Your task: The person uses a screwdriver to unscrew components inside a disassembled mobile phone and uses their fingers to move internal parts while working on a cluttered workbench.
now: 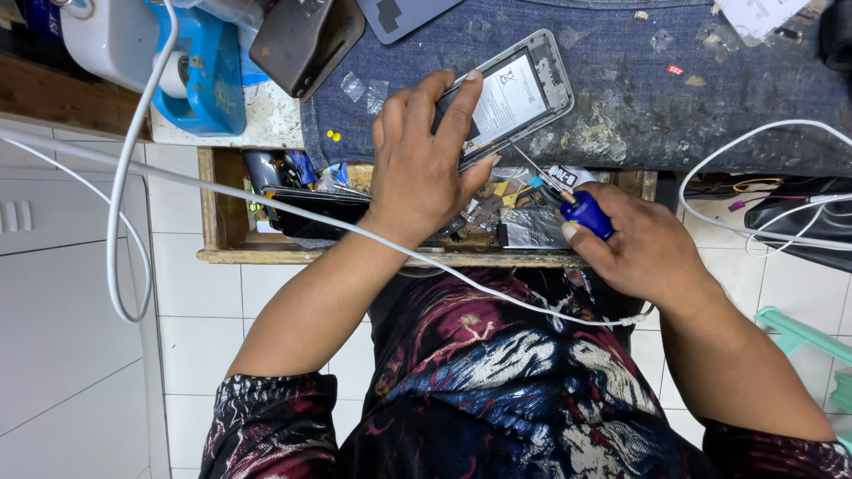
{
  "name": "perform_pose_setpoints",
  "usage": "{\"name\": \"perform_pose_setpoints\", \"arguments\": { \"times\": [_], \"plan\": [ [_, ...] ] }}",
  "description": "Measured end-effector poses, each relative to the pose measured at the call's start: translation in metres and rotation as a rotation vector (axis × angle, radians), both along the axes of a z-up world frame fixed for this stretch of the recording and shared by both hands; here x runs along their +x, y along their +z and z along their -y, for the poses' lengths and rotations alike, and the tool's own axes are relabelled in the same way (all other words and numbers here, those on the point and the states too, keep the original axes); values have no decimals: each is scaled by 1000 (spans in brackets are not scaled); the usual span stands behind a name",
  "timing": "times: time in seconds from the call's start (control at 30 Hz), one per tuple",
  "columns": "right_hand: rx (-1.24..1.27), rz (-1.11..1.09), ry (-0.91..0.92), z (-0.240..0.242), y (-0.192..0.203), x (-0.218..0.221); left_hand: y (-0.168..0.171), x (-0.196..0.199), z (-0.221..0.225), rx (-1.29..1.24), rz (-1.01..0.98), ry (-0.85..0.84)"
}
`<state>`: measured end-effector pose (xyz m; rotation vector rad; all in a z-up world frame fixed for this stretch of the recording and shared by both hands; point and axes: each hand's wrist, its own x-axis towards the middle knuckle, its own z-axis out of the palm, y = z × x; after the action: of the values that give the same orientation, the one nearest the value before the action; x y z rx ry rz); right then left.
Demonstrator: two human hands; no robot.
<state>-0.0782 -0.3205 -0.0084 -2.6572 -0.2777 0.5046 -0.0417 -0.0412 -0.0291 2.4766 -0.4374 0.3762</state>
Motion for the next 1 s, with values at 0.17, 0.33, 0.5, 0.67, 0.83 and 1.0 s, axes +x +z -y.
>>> {"name": "perform_pose_setpoints", "arguments": {
  "times": [0.17,0.33,0.5,0.67,0.83,1.0],
  "plan": [
    [61,-38,1,-5,9,-3,-1,-2,1,9,-13,25],
    [14,-31,16,-3,14,-5,-3,-2,4,20,-30,51],
    [4,-45,-17,-8,14,-7,-3,-3,5,35,-17,53],
    [1,-61,-7,-12,15,-6,-4,-4,5,34,-17,56],
    [6,-65,9,-12,13,-5,-5,-5,5,34,-25,56],
    [29,-60,32,-12,14,-4,-5,-3,5,41,-22,56]
  ]
}}
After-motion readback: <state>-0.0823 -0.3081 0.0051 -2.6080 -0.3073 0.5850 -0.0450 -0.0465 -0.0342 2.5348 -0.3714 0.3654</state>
